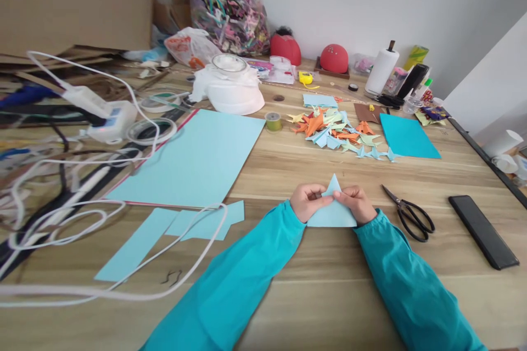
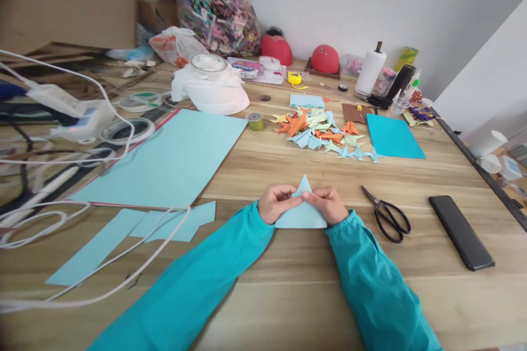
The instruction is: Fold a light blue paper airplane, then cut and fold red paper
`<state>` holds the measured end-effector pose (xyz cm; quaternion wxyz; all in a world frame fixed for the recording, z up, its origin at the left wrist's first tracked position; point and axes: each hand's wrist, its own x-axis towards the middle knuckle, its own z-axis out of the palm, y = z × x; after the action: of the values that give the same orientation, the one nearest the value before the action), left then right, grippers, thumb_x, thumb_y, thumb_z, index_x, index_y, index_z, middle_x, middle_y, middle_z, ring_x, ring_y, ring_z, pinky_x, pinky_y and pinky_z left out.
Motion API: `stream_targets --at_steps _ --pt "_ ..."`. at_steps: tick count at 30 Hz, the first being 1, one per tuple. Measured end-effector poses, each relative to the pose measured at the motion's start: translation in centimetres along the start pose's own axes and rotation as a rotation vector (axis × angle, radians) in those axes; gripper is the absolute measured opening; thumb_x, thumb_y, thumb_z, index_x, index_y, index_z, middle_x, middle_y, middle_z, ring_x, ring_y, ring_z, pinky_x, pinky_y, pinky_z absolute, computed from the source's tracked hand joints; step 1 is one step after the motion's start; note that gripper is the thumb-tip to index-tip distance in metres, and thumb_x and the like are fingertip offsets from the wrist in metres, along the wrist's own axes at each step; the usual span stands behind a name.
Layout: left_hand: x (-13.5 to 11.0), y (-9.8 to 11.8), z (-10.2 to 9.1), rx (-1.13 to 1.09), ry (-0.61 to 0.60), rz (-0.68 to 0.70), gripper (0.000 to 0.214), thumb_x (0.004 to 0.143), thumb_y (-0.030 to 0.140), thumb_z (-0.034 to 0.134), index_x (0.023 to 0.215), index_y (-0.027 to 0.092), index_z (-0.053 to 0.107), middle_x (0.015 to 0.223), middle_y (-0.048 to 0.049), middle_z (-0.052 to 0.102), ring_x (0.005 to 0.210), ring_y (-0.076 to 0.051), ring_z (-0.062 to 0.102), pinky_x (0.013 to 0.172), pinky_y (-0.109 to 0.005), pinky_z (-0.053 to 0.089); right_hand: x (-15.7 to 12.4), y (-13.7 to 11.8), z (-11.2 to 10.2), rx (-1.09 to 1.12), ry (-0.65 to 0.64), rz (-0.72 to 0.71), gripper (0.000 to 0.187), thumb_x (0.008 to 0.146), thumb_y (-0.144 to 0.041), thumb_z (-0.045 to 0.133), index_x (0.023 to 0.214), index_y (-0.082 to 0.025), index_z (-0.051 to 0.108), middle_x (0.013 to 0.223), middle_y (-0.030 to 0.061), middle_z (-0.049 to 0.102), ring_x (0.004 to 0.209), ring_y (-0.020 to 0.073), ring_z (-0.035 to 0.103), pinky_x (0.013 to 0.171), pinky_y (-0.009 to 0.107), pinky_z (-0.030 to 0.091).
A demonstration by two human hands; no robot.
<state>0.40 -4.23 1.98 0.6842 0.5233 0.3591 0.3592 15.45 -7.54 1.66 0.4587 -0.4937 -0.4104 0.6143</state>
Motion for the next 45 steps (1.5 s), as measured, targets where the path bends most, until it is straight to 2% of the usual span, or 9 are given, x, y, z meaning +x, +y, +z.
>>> stream_targets --at_steps 6,12,18,23,27,31,38,42,45 --pt "0.0 0.2 0.0 0.02 -0.033 -0.036 0.039 0.049 0.042 0.074 0.043 0.013 0.049 0.039 0.006 0.041 0.04 -0.004 0.033 0.04 -0.02 0.023 0.0 -0.2 -0.1 -0.059 -0.024 0.009 0.043 0.057 -0.049 0.073 0.045 -0.013 0.052 0.038 -0.0036 0.046 0.034 0.0047 0.036 0.033 0.018 0.024" --pt "-0.1 -0.1 0.1 -0.054 -0.059 -0.025 0.036 0.045 0.04 0.078 0.056 0.012 0.057 0.049 0.0023 0.055 0.048 -0.009 0.047 0.047 -0.021 0.035 -0.1 -0.1 -0.1 -0.073 -0.033 -0.021 0.043 0.06 -0.047 0.072 0.042 -0.014 0.05 0.036 -0.0043 0.043 0.033 0.004 0.033 0.033 0.018 0.021" --pt "0.2 -0.4 0.1 -0.018 -0.065 -0.058 0.04 0.049 0.045 0.077 0.049 0.013 0.053 0.042 0.0038 0.046 0.043 -0.007 0.04 0.043 -0.021 0.028 0.1 0.1 -0.3 -0.047 -0.01 -0.017 0.042 0.059 -0.051 0.071 0.05 -0.013 0.056 0.041 -0.0022 0.049 0.035 0.0062 0.04 0.035 0.019 0.028" --pt "0.3 -1.2 0.1 -0.164 -0.058 -0.098 0.043 0.055 0.053 0.072 0.056 0.011 0.059 0.048 0.0013 0.051 0.045 -0.009 0.044 0.045 -0.023 0.032 0.0 -0.2 -0.3 -0.06 0.002 0.004 0.042 0.061 -0.051 0.07 0.05 -0.013 0.058 0.042 -0.0016 0.051 0.035 0.0066 0.042 0.034 0.019 0.028" --pt "0.3 -1.0 0.2 -0.142 -0.027 -0.022 0.04 0.057 0.049 0.073 0.059 0.011 0.061 0.051 0.0016 0.054 0.049 -0.008 0.047 0.047 -0.022 0.034 0.0 -0.1 -0.2 -0.037 0.019 0.012 0.041 0.059 -0.051 0.071 0.051 -0.013 0.059 0.042 -0.0016 0.051 0.035 0.0067 0.042 0.034 0.019 0.027" --pt "0.5 -0.5 0.2 -0.194 -0.017 0.058 0.036 0.045 0.038 0.081 0.065 0.013 0.064 0.059 0.0008 0.061 0.057 -0.011 0.054 0.055 -0.023 0.042 0.1 0.0 -0.3 -0.031 0.007 0.009 0.039 0.058 -0.05 0.072 0.054 -0.013 0.061 0.042 -0.001 0.052 0.036 0.0074 0.041 0.036 0.02 0.028" --pt "1.1 -0.8 -0.2 -0.332 0.1 0.04 0.04 0.045 0.035 0.082 0.071 0.012 0.062 0.059 -0.0008 0.064 0.051 -0.011 0.056 0.047 -0.023 0.044 0.4 -0.5 0.2 0.328 0.127 -0.065 0.059 0.055 -0.075 0.056 0.062 -0.017 0.064 0.058 0.0048 0.064 0.05 0.0159 0.056 0.045 0.026 0.042" --pt "1.3 -0.7 -0.1 -0.447 0.199 0.028 0.046 0.038 0.034 0.084 0.067 0.014 0.054 0.058 0.0016 0.063 0.053 -0.013 0.059 0.048 -0.025 0.049 0.6 0.4 0.2 0.238 0.093 -0.126 0.046 0.056 -0.054 0.071 0.085 -0.019 0.066 0.079 0.0058 0.069 0.066 0.0199 0.062 0.053 0.028 0.047" --pt "1.3 -0.9 -0.1 -0.345 0.189 0.024 0.045 0.038 0.034 0.083 0.064 0.015 0.052 0.053 0.003 0.061 0.051 -0.014 0.059 0.051 -0.028 0.052 0.8 1.2 0.1 0.089 0.118 -0.151 0.034 0.057 -0.036 0.077 0.082 -0.016 0.067 0.074 0.0045 0.069 0.06 0.0173 0.06 0.051 0.027 0.048"
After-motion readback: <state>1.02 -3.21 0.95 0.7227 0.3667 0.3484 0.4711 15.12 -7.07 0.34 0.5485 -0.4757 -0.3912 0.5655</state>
